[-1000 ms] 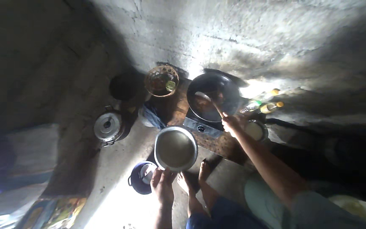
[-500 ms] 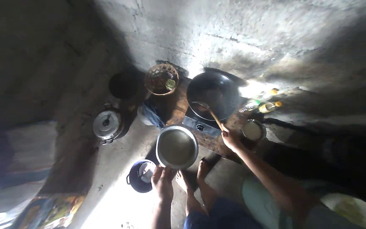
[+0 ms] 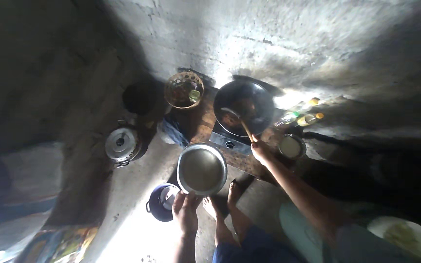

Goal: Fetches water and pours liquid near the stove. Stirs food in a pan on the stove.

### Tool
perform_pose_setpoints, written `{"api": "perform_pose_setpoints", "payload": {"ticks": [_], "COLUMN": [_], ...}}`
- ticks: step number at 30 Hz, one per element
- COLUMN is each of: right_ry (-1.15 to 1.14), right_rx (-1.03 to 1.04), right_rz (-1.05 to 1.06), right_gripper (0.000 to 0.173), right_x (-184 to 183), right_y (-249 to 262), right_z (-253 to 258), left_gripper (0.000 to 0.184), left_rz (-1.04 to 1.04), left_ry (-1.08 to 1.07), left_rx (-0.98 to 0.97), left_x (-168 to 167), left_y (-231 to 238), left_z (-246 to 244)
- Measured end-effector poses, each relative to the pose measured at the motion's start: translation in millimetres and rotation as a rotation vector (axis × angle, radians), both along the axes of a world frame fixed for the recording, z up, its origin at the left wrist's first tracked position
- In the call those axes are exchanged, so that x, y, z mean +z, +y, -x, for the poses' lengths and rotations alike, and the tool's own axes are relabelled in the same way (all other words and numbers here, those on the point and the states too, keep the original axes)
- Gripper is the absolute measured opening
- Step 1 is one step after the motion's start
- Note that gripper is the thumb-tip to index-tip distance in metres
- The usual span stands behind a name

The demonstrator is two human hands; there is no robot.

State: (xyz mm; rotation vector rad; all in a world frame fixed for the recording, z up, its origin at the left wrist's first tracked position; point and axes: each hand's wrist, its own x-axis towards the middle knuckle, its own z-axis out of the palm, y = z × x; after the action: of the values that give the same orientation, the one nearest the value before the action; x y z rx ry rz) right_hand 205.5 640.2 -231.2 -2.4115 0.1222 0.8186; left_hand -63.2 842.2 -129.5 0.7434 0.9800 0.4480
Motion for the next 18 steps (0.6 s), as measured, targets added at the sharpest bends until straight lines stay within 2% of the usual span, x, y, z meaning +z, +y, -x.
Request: {"api": "perform_pose_setpoints", "payload": {"ticks": [4, 6, 8, 11, 13, 15, 18], "right_ry": [-0.058, -0.047, 0.029, 0.095, 0.012, -0.076, -0.039], "right_rx": [-0.31, -0.394, -0.376, -0.298, -0.269, -0.358, -0.399], "right_rz": [-0.073, -0.087, -0.118, -0.187, -0.106, -0.087, -0.124], "right_gripper": [0.043, 0.04, 0.038, 0.044, 0.043, 0.041, 0.038], "right_x": [-11.9, -13.1, -13.4, 11.4, 13.4, 3.3, -4.2], "right_y": [-11.0, -8.1, -3.7, -1.0, -6.5, -9.6, 8.7], "right_z": [-64.0, -73.6, -61.2, -41.6, -54.0, -76.4, -93.0], "left_gripper": [0.018, 0.018, 0.019, 0.018, 0.018, 0.018, 0.018], "left_rz": [-0.016, -0.015, -0.009, -0.002, 0.0, -0.004, -0.004], "left_ry": [-0.004, -0.006, -0.011, -0.021, -0.02, -0.009, -0.012], "left_rx": [0.008, 0.019, 0.029, 0.035, 0.036, 0.038, 0.059], "left_x": [-2.1, -2.2, -3.6, -5.9, -5.6, -3.7, -1.6], "left_y": [2.1, 0.5, -1.2, -0.2, 0.7, 1.1, 0.6], "left_z": [2.7, 4.5, 5.3, 6.4, 8.9, 10.1, 9.2]}}
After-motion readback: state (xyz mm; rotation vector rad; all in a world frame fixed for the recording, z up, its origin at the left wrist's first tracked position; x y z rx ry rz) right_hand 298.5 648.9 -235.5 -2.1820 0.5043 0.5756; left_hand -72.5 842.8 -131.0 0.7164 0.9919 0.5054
